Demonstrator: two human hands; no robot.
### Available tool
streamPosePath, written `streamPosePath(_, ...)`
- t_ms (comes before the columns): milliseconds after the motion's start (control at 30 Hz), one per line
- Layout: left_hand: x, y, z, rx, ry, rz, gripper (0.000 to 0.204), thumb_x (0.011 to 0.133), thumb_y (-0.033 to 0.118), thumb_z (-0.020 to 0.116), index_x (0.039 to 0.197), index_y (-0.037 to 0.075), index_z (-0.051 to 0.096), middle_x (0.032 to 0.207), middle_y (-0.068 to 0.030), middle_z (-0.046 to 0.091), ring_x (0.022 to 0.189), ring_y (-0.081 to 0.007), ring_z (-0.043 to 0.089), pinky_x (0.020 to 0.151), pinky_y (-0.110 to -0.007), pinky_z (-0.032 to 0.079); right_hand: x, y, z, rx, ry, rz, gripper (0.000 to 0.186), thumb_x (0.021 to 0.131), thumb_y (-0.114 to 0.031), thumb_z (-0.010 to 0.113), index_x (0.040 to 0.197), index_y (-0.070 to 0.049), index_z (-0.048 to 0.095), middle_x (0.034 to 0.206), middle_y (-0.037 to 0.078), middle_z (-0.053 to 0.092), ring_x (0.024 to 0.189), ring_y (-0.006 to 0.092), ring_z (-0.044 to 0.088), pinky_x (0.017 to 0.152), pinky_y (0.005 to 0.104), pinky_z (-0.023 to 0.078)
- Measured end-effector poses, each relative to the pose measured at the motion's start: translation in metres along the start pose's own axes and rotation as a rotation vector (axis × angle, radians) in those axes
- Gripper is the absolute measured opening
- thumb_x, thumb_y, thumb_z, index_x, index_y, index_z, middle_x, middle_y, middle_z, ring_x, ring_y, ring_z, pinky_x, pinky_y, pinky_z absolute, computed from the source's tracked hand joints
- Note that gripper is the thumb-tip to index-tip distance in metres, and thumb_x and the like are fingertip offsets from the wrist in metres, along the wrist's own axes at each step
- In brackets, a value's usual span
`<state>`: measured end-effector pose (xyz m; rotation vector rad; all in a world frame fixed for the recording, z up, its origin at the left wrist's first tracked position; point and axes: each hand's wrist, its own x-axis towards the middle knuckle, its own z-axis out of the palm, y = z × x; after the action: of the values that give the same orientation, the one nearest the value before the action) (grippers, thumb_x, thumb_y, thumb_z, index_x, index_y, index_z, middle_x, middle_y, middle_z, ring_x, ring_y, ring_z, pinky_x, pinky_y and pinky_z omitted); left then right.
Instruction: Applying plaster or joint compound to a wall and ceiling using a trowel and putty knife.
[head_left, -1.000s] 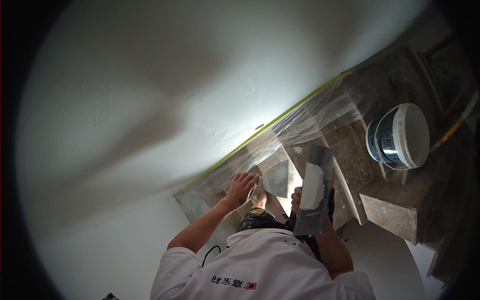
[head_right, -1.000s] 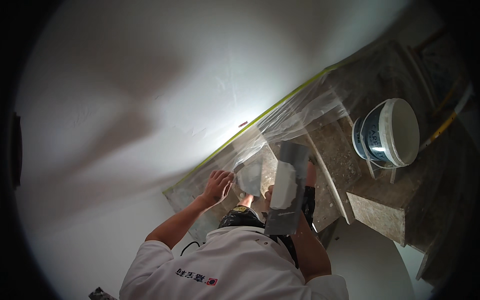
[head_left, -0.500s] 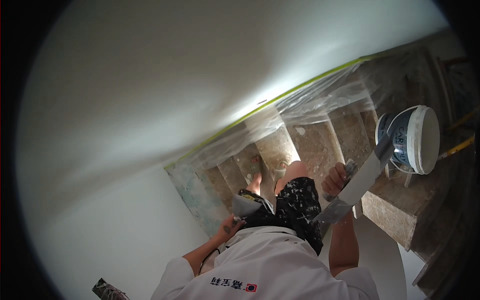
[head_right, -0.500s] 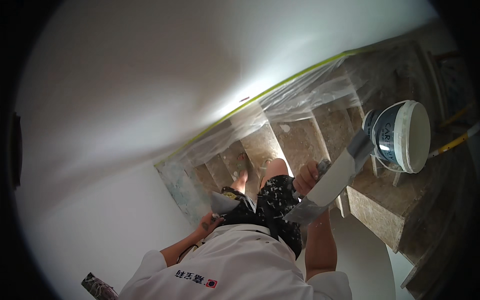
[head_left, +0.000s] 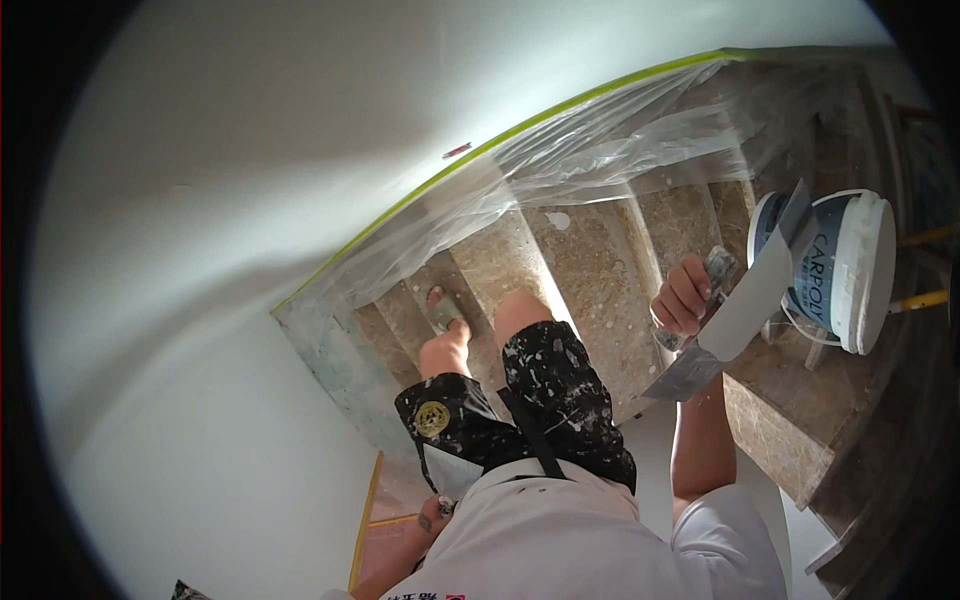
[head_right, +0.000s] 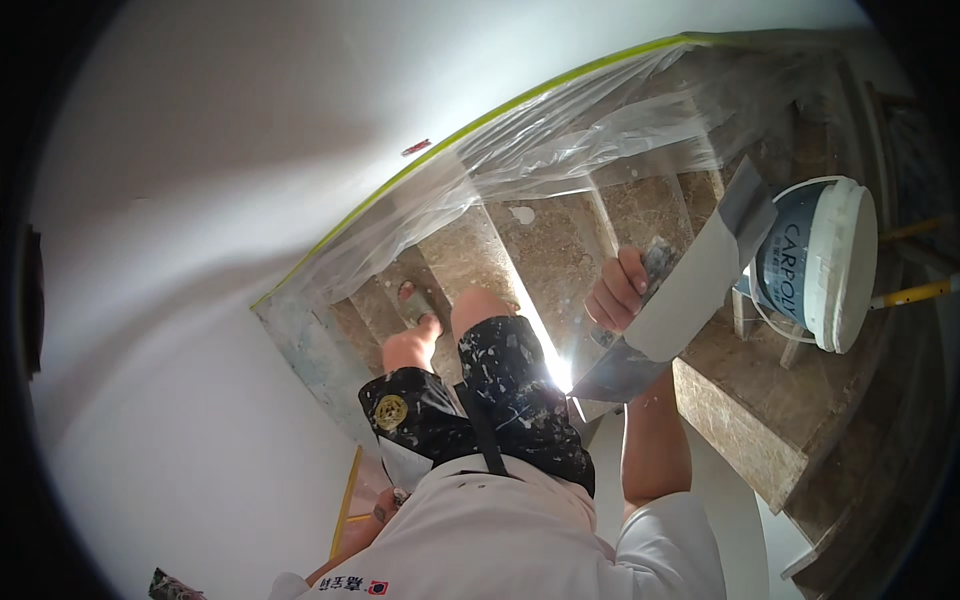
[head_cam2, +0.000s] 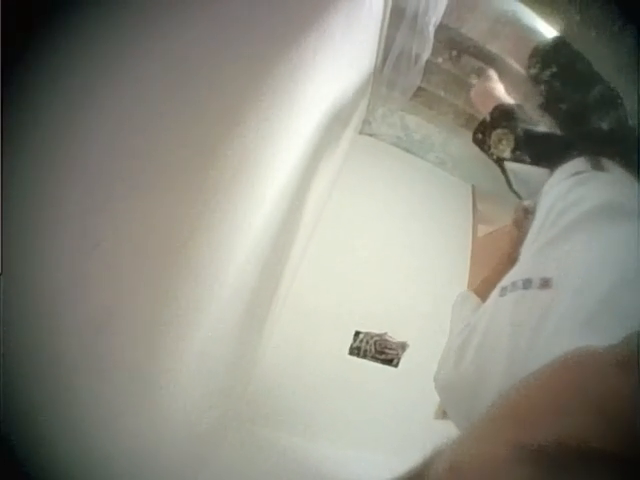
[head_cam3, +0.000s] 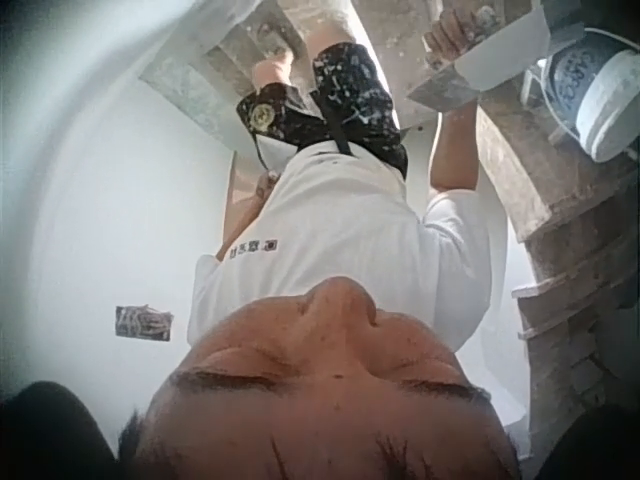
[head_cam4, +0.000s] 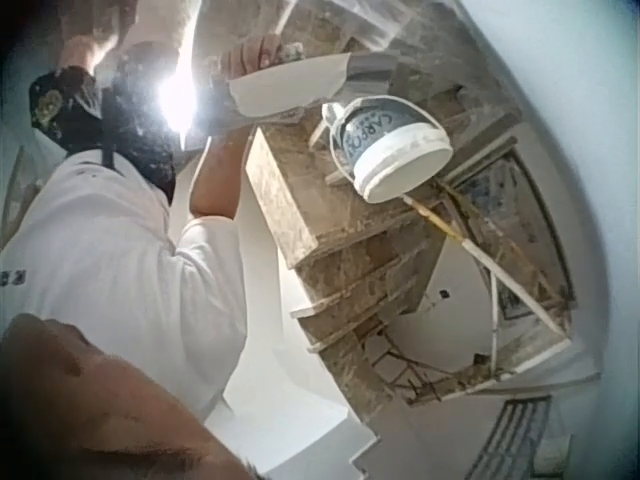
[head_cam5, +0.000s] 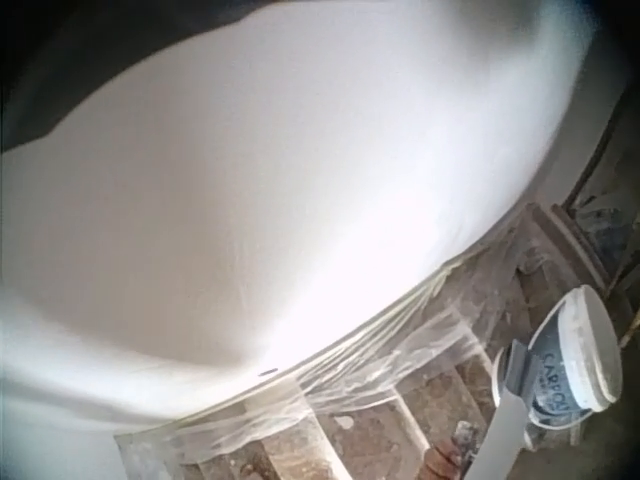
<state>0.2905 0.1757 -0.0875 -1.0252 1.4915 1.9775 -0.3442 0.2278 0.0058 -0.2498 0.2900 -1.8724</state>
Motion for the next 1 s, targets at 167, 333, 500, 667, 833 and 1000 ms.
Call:
streamPosePath(167,0.069,0.02,0.015,-0.156,0.096,-0.099,0.016,0.079,0.013,0.072,0.082,0.003,0.06,0.075,-0.0051,0.067,0.065,-0.0101,0.06,0.057,-0.027,0.047,0.014,0.01,-0.057,-0.005,-0.046,0.064,0.019,0.094,-0.023,0.056,0.083,-0.011,0.047,0.071,0.002,0.05,0.059,0.017,0.053,0.059,0.0326,0.044)
streamPosePath(333,0.152,0.078,-0.017,-0.327,0.159,-0.035,0.016,0.085,0.012,0.07,0.078,0.002,0.059,0.06,-0.0032,0.061,0.05,-0.01,0.057,0.045,-0.025,0.044,0.045,0.038,-0.066,-0.102,-0.002,0.131,0.035,0.089,-0.039,0.064,0.08,-0.011,0.046,0.066,0.001,0.048,0.054,0.0146,0.051,0.054,0.0307,0.044)
streamPosePath(500,0.176,0.084,-0.034,-0.518,0.355,0.236,0.017,0.086,0.009,0.068,0.074,0.003,0.058,0.059,-0.002,0.059,0.052,-0.0088,0.057,0.046,-0.025,0.044,0.049,0.092,-0.041,-0.128,-0.09,0.243,0.038,0.089,-0.042,0.064,0.078,-0.011,0.044,0.065,0.001,0.047,0.051,0.0147,0.049,0.052,0.0309,0.042)
streamPosePath(667,0.164,0.068,-0.027,-0.6,0.535,0.593,0.014,0.087,0.009,0.068,0.082,0.003,0.057,0.061,-0.0013,0.058,0.053,-0.0086,0.057,0.047,-0.024,0.045,0.035,0.13,-0.031,-0.03,-0.248,0.418,0.027,0.091,-0.031,0.06,0.079,-0.012,0.045,0.066,0.001,0.045,0.054,0.0153,0.047,0.059,0.0313,0.039)
streamPosePath(833,0.133,0.047,0.012,-0.709,0.862,0.663,0.019,0.086,0.008,0.068,0.082,0.006,0.05,0.06,-0.0019,0.055,0.051,-0.0104,0.056,0.044,-0.025,0.045,0.021,0.142,-0.013,-0.043,-0.338,0.447,0.026,0.091,-0.032,0.06,0.081,-0.013,0.046,0.068,0.0,0.045,0.056,0.0145,0.044,0.06,0.0307,0.038)
streamPosePath(1000,0.125,-0.059,0.059,-1.002,1.253,0.582,0.016,0.086,0.01,0.069,0.085,0.006,0.053,0.059,-0.0036,0.057,0.048,-0.0117,0.056,0.043,-0.028,0.045,0.009,0.167,0.013,0.029,-0.326,0.48,0.018,0.092,-0.021,0.058,0.081,-0.013,0.046,0.069,0.002,0.049,0.057,0.0155,0.049,0.058,0.0318,0.04)
